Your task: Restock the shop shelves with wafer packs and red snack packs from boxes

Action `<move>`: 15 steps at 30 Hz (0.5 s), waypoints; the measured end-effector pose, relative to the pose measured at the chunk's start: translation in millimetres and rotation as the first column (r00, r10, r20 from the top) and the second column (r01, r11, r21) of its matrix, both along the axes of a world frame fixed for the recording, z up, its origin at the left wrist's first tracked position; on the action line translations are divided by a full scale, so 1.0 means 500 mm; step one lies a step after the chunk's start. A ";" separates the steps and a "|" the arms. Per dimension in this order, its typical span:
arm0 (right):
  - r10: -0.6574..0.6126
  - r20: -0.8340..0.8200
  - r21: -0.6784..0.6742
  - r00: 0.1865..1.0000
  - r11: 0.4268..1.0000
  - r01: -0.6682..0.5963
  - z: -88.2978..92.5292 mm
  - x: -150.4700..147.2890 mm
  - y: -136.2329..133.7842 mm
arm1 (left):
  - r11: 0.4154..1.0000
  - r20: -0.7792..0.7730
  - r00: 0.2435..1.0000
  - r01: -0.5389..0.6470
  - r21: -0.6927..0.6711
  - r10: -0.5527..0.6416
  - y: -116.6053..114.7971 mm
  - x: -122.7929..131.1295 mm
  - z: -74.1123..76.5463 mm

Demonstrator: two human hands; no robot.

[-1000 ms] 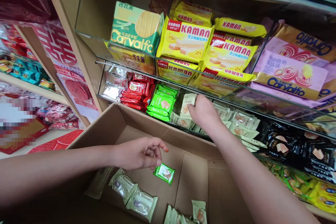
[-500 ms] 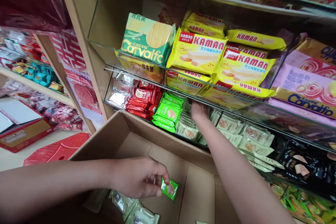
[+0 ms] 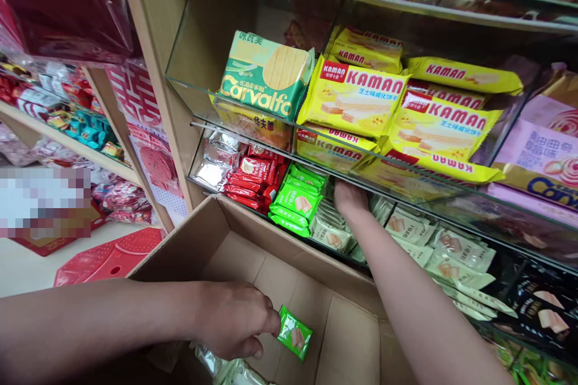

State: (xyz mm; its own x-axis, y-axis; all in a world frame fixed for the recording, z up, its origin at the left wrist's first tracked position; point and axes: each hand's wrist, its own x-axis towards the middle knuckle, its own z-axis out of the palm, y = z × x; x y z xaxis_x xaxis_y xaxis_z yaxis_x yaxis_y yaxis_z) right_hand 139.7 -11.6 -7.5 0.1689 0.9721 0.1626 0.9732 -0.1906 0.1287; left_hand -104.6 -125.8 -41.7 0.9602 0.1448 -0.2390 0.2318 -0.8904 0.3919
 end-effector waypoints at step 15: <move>0.217 -0.634 -0.274 0.742 0.834 -0.479 -0.130 -0.096 -0.405 | 0.993 -0.134 0.986 0.109 0.038 -0.103 -0.010 -0.004 0.057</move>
